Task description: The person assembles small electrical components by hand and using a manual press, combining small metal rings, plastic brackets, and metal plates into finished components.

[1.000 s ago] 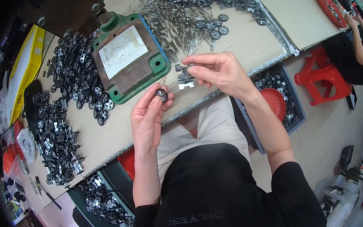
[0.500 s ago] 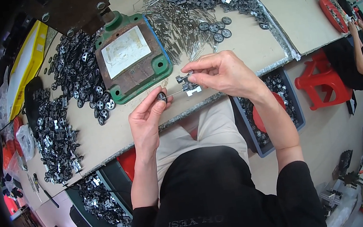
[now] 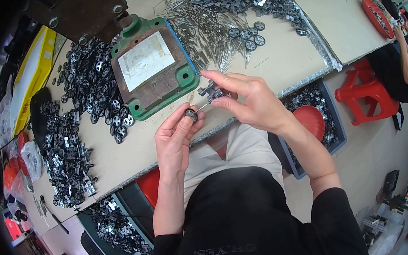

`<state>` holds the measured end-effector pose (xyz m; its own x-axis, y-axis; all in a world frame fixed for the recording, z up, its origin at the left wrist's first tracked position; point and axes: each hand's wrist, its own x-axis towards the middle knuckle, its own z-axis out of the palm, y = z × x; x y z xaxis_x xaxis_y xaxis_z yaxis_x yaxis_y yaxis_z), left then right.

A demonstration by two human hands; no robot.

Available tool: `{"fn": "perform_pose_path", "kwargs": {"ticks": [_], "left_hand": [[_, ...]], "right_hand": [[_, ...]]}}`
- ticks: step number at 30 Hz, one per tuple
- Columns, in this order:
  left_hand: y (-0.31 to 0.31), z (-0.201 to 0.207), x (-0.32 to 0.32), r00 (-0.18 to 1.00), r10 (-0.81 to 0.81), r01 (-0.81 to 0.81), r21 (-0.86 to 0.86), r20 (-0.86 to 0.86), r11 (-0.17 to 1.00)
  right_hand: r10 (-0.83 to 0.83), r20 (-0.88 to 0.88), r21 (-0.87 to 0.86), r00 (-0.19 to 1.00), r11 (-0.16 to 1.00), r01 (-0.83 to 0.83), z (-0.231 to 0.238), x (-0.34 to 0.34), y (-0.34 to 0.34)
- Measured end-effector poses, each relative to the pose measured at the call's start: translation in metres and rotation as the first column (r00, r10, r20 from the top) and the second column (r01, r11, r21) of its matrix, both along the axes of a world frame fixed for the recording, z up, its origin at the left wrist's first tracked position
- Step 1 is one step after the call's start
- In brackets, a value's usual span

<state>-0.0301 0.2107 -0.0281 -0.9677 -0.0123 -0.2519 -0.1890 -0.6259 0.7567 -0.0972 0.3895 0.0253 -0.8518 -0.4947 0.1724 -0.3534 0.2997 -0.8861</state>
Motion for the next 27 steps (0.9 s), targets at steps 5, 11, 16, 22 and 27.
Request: {"fn": "perform_pose_path", "kwargs": {"ticks": [5,11,16,22,27], "left_hand": [[-0.002,0.001,0.001,0.997,-0.067,0.059,0.137,0.050,0.989],[-0.001,0.004,0.006,0.985,-0.153,0.129,0.256,0.077,0.958],[0.011,-0.005,0.009,0.999,-0.004,0.001,-0.072,-0.045,0.997],[0.003,0.004,0.007,0.995,-0.052,0.040,0.139,0.086,0.989],[0.011,0.000,0.012,0.985,0.080,-0.130,-0.348,-0.154,0.928]], "right_hand": [[-0.019,-0.178,-0.017,0.984,1.000,0.017,-0.003,0.002,-0.001],[0.092,-0.373,0.128,0.923,0.991,-0.047,0.004,0.000,0.001],[-0.033,-0.108,-0.008,0.994,0.999,0.032,-0.003,0.008,-0.003],[-0.040,-0.080,-0.017,0.996,0.999,0.039,-0.003,0.005,0.000],[0.039,-0.208,0.246,0.977,0.969,0.013,0.001,0.006,0.001]]}}
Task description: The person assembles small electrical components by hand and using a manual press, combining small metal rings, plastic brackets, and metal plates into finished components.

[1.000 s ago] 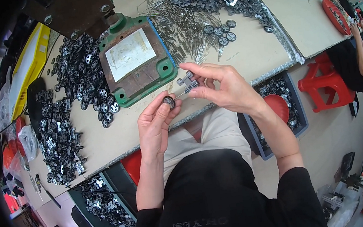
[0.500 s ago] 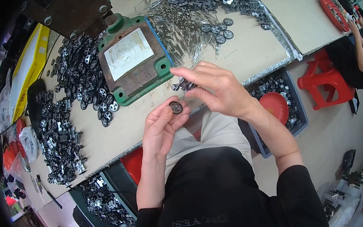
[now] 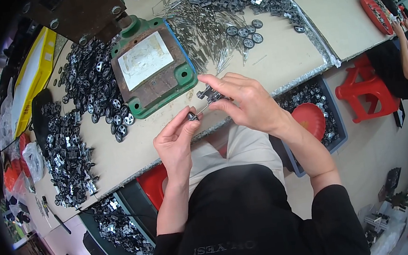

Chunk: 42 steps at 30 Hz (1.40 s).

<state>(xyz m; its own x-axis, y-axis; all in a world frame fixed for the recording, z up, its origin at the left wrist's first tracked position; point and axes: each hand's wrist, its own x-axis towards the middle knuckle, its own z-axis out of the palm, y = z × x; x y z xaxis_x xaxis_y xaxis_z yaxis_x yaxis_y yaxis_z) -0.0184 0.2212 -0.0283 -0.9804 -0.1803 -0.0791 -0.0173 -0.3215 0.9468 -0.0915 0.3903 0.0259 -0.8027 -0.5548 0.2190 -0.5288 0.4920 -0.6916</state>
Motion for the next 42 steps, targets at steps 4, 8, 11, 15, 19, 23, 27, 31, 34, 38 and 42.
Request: {"fn": "perform_pose_path", "kwargs": {"ticks": [4,8,11,15,19,23,27,31,34,38,42], "left_hand": [[-0.006,0.004,-0.003,0.982,-0.116,0.064,0.315,0.149,0.947],[0.000,-0.001,-0.002,0.994,-0.060,0.021,0.378,0.092,0.926],[-0.007,0.001,-0.004,0.964,-0.196,0.028,0.661,0.181,0.750],[-0.001,0.001,-0.003,0.977,-0.130,0.022,0.522,0.171,0.853],[0.004,0.001,-0.002,0.989,-0.084,0.008,0.514,0.125,0.858],[0.006,-0.004,-0.003,0.986,-0.124,0.064,0.433,0.113,0.899],[0.006,-0.004,-0.004,0.988,-0.103,0.056,0.365,0.111,0.929],[0.007,0.004,-0.007,0.986,-0.111,0.054,0.398,0.122,0.916],[0.008,0.006,-0.008,0.984,-0.114,0.052,0.392,0.135,0.918],[0.009,-0.002,-0.009,0.986,-0.126,0.082,0.348,0.107,0.934],[0.005,-0.003,-0.011,0.975,-0.187,0.114,0.453,0.121,0.884]], "right_hand": [[0.009,0.137,-0.237,0.991,0.971,0.024,-0.013,0.001,0.002],[-0.046,0.061,-0.258,0.997,0.964,0.060,-0.011,0.005,-0.003],[0.006,-0.143,-0.163,0.990,0.986,-0.029,-0.004,0.004,-0.003],[0.044,-0.137,-0.073,0.990,0.996,-0.054,-0.002,0.002,-0.002],[-0.009,0.083,-0.302,0.997,0.953,0.034,-0.016,0.006,-0.005],[0.008,0.110,-0.262,0.994,0.965,0.022,-0.014,0.015,-0.005],[-0.033,0.152,-0.228,0.988,0.971,0.067,-0.009,0.017,-0.010],[-0.041,0.209,-0.333,0.977,0.936,0.111,-0.014,0.012,-0.002],[-0.019,0.323,-0.421,0.946,0.893,0.162,-0.025,0.011,0.003],[-0.065,0.331,-0.320,0.941,0.931,0.176,-0.022,0.017,-0.001],[-0.048,0.294,-0.370,0.955,0.915,0.160,-0.022,0.013,0.005]]}}
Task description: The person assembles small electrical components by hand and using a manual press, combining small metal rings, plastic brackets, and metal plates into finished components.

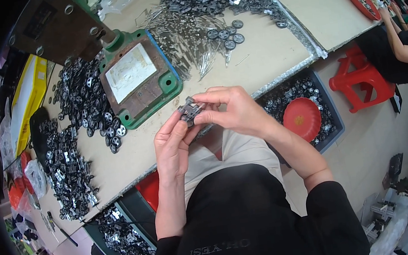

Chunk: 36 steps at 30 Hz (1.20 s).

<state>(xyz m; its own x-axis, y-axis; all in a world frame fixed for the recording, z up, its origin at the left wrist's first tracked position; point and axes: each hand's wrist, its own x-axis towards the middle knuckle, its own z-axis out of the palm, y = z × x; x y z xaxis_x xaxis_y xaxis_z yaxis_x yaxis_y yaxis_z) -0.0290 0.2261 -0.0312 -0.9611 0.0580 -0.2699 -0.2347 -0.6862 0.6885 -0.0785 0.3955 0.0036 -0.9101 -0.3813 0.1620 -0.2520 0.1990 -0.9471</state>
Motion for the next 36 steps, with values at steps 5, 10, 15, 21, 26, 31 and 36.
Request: {"fn": "perform_pose_path", "kwargs": {"ticks": [5,10,15,21,26,31,36], "left_hand": [[-0.011,-0.008,0.000,0.999,-0.043,0.045,0.152,-0.018,0.987],[-0.009,-0.007,0.000,0.996,-0.093,0.090,0.179,0.007,0.980],[-0.008,-0.002,-0.002,0.995,-0.096,0.095,0.211,-0.005,0.973],[-0.003,-0.001,-0.001,0.998,-0.067,0.065,0.207,0.003,0.976],[0.001,0.000,0.001,1.000,-0.020,0.020,0.205,-0.001,0.979],[0.001,-0.001,0.003,1.000,0.020,-0.018,0.196,-0.007,0.980],[0.004,0.001,0.005,0.994,0.092,-0.089,0.051,-0.053,0.995]], "right_hand": [[-0.267,-0.187,0.313,0.945,0.896,0.315,0.000,-0.061,0.047],[-0.335,-0.424,0.489,0.841,0.697,0.524,-0.028,-0.114,0.075],[-0.399,-0.293,0.373,0.869,0.789,0.488,-0.024,-0.115,0.072],[-0.209,0.126,-0.008,0.970,0.977,0.211,0.009,-0.030,0.025],[-0.185,0.119,-0.075,0.975,0.978,0.195,-0.001,0.003,-0.002],[-0.227,0.152,-0.167,0.962,0.953,0.251,-0.003,0.009,-0.011],[-0.278,-0.140,-0.033,0.950,0.960,0.276,-0.005,0.012,-0.015]]}}
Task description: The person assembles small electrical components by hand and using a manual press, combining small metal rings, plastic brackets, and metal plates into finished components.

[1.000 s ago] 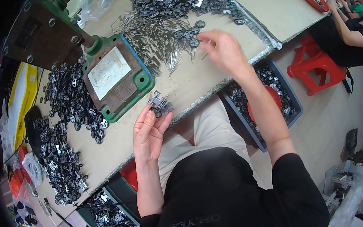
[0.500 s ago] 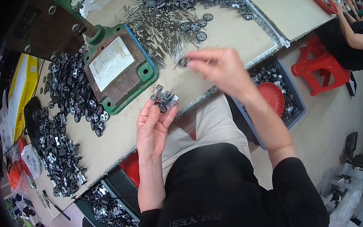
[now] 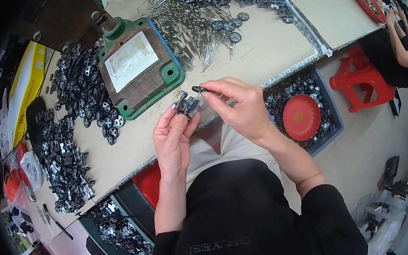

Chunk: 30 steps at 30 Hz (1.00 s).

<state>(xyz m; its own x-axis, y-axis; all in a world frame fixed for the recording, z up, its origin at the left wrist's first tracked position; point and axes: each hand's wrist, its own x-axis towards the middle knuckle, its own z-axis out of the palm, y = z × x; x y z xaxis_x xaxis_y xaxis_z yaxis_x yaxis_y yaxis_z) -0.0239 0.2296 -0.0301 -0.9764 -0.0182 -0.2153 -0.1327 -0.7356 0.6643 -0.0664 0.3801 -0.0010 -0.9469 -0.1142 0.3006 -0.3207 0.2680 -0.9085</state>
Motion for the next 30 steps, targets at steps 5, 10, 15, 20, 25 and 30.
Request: {"fn": "perform_pose_path", "kwargs": {"ticks": [5,10,15,20,25,30], "left_hand": [[0.006,-0.003,0.002,0.991,0.079,-0.104,-0.244,-0.109,0.964],[-0.008,0.001,-0.001,1.000,0.004,-0.003,-0.120,0.005,0.993],[-0.014,-0.001,-0.003,0.983,-0.178,0.178,0.003,0.034,0.984],[-0.011,-0.006,-0.002,0.993,-0.102,0.087,-0.214,-0.058,0.973],[-0.008,-0.003,-0.004,0.997,-0.048,0.046,-0.025,-0.057,0.999],[-0.023,0.013,-0.007,0.978,-0.207,0.204,-0.148,-0.006,0.968]], "right_hand": [[-0.052,-0.216,0.163,0.975,0.983,0.088,-0.003,0.005,-0.002],[0.190,-0.071,0.203,0.979,0.964,-0.172,0.006,-0.005,0.018],[0.378,0.099,0.151,0.920,0.908,-0.390,0.020,-0.024,0.029],[0.337,0.495,-0.086,0.801,0.936,-0.340,0.005,-0.020,0.022],[0.374,0.464,-0.315,0.803,0.917,-0.245,-0.006,-0.017,0.013],[0.417,0.340,-0.101,0.843,0.907,-0.408,0.002,-0.019,0.014]]}}
